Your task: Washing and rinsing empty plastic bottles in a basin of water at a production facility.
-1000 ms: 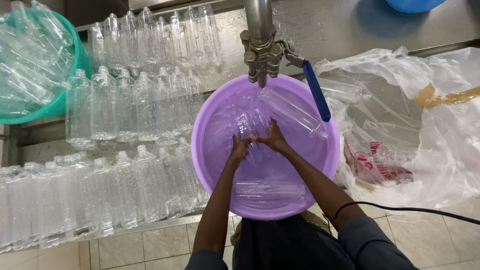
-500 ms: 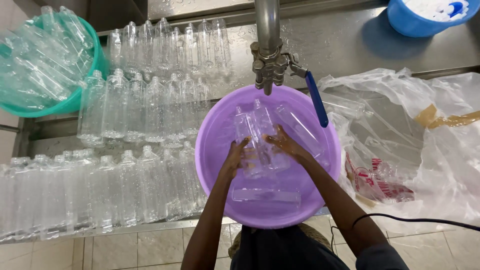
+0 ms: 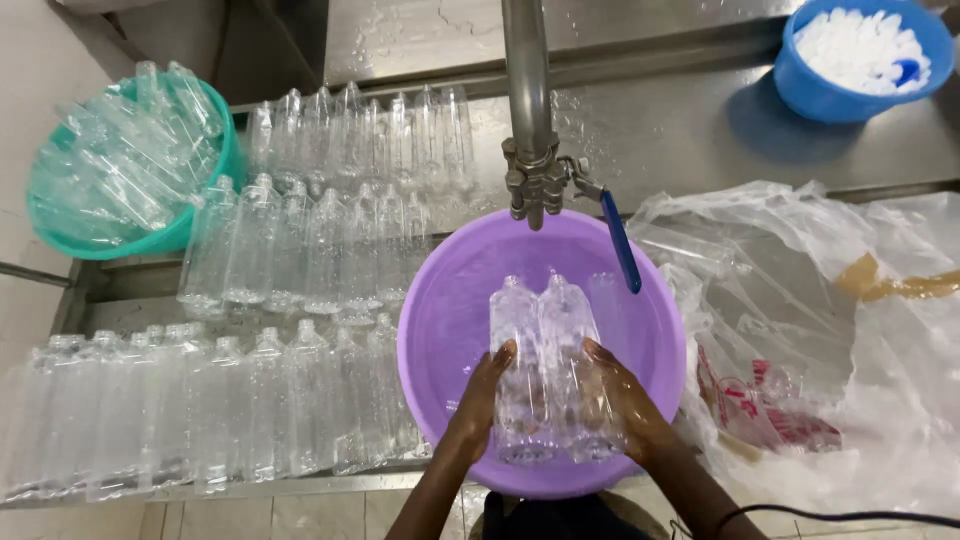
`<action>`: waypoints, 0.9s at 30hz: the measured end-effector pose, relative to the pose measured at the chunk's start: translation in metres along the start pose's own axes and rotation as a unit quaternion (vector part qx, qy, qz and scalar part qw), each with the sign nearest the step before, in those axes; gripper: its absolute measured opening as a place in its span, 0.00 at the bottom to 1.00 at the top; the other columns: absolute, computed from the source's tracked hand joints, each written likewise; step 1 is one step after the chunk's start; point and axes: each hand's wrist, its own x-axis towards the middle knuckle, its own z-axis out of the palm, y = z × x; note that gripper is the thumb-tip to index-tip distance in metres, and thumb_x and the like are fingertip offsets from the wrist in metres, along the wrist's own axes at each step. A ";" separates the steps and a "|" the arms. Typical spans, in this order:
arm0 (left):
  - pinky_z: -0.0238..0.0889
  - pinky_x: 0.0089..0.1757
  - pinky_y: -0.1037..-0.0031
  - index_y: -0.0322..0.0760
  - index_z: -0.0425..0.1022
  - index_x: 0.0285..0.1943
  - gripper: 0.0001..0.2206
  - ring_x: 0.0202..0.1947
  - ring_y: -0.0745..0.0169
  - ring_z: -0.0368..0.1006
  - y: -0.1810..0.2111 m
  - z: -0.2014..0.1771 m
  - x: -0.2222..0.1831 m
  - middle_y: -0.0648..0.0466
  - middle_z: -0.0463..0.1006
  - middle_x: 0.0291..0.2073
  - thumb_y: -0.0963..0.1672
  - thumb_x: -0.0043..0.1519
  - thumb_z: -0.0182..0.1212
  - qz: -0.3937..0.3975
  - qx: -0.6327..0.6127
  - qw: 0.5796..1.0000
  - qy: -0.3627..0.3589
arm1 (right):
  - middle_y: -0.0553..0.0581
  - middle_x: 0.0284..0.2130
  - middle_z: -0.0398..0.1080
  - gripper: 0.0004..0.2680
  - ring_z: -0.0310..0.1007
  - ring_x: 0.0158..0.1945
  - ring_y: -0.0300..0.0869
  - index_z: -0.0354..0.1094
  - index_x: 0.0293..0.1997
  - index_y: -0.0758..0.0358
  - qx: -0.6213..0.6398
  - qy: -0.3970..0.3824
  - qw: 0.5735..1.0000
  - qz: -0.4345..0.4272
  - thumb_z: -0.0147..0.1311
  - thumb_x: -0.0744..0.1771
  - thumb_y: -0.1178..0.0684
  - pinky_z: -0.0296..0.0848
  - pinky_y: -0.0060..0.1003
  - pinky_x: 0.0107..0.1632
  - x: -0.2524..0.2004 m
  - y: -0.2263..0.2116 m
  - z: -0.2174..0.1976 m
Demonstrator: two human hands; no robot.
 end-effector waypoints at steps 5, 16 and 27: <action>0.25 0.74 0.37 0.54 0.35 0.89 0.53 0.87 0.49 0.30 0.003 -0.013 0.033 0.56 0.36 0.88 0.66 0.53 0.48 0.034 -0.036 0.998 0.032 | 0.65 0.78 0.52 0.44 0.50 0.83 0.58 0.49 0.81 0.61 -0.066 -0.071 0.958 -0.269 0.50 0.65 0.13 0.48 0.59 0.82 0.023 -0.045 0.007; 0.29 0.73 0.29 0.69 0.33 0.88 0.52 0.85 0.41 0.39 0.009 0.010 -0.065 0.56 0.43 0.87 0.67 0.49 0.45 -0.035 -0.035 0.998 0.048 | 0.65 0.77 0.54 0.39 0.53 0.81 0.58 0.49 0.80 0.62 -0.044 -0.060 0.968 -0.238 0.49 0.69 0.17 0.53 0.62 0.81 -0.058 -0.037 0.014; 0.39 0.70 0.23 0.73 0.38 0.87 0.57 0.84 0.39 0.42 -0.049 -0.015 0.050 0.60 0.38 0.88 0.71 0.41 0.45 0.041 -0.041 0.997 0.056 | 0.54 0.70 0.72 0.18 0.69 0.74 0.50 0.70 0.66 0.54 -0.016 0.105 0.976 0.192 0.42 0.71 0.41 0.63 0.51 0.75 -0.036 0.074 -0.007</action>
